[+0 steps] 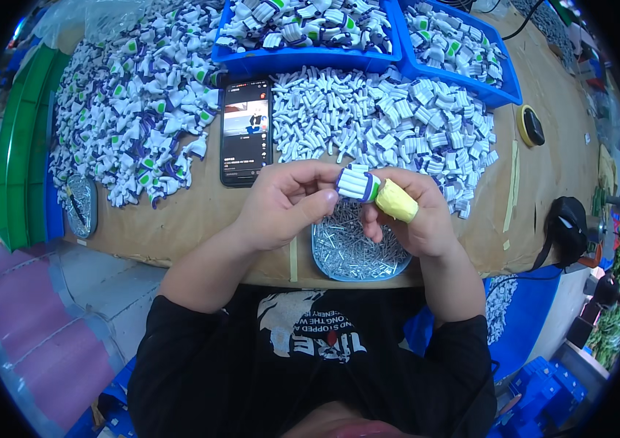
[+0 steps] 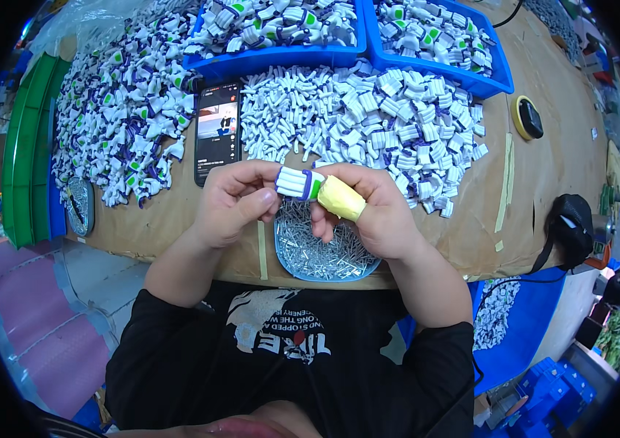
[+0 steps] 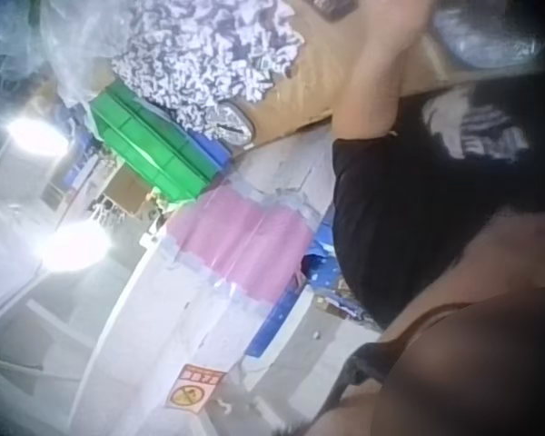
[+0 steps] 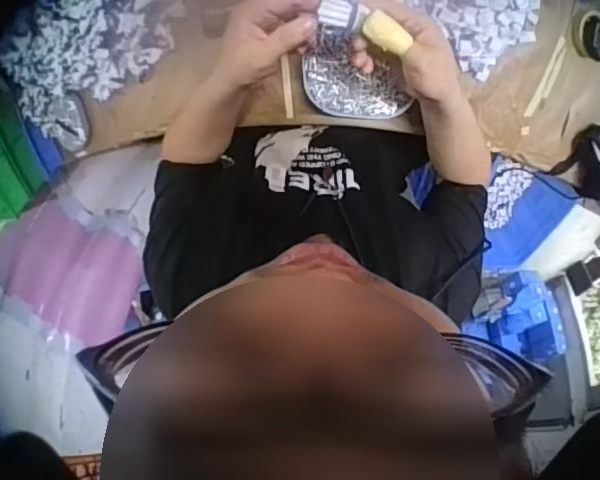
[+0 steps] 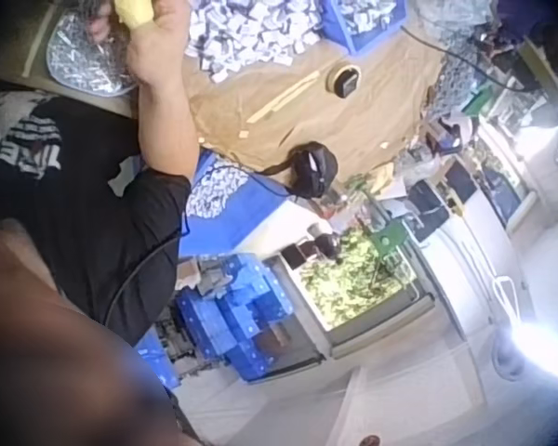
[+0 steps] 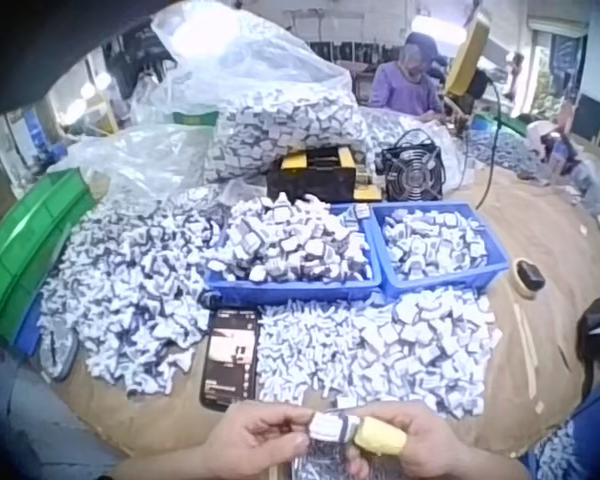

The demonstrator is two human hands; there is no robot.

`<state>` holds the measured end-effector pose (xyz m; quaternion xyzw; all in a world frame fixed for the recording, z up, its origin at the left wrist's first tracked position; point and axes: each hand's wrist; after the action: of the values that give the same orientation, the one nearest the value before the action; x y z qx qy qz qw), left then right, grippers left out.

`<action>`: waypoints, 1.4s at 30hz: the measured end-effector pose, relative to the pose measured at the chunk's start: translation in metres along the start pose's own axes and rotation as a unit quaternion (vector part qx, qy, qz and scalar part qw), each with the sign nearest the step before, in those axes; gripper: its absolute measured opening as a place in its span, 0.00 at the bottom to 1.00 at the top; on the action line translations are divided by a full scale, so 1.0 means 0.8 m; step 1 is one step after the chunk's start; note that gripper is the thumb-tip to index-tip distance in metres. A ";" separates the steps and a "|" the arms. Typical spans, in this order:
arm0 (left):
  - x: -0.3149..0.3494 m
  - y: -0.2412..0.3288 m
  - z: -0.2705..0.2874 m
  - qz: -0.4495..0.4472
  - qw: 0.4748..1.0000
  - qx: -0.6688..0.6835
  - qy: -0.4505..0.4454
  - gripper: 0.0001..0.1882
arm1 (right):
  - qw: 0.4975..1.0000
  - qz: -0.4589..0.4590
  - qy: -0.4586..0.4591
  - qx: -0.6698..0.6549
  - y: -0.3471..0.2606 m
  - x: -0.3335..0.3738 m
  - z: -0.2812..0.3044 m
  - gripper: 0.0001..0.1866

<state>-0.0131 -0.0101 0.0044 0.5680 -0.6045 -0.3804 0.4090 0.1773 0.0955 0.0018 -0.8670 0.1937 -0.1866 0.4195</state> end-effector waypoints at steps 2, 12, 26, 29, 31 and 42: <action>0.000 -0.003 0.006 0.006 1.000 0.017 -0.006 0.14 | 1.000 0.005 -0.003 0.005 -0.002 -0.001 -0.002 0.15; -0.001 0.000 0.000 0.022 0.996 -0.077 0.031 0.08 | 0.989 0.049 0.021 0.137 -0.004 0.001 -0.008 0.14; -0.008 -0.004 0.006 0.086 0.992 0.090 0.034 0.16 | 0.997 0.003 -0.011 0.073 -0.005 -0.001 0.001 0.12; -0.008 -0.004 0.007 0.103 0.992 0.071 0.029 0.14 | 0.997 -0.001 -0.011 0.076 -0.004 0.000 0.000 0.11; -0.007 -0.004 0.006 0.113 0.992 0.057 0.026 0.14 | 0.997 -0.001 -0.013 0.074 -0.004 0.000 0.000 0.11; -0.011 -0.003 -0.007 -0.195 0.914 -0.354 0.029 0.20 | 0.995 -0.018 -0.036 0.086 -0.007 0.000 -0.002 0.15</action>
<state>-0.0071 -0.0018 0.0038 0.5036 -0.2951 -0.6250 0.5184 0.1775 0.0976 0.0070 -0.8371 0.1464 -0.1789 0.4959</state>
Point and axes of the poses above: each hand's wrist, its own x-axis away from the middle knuckle, its own z-axis out of the back of the hand, y = z × x, and after that the axes turned 3 degrees about z, right-handed
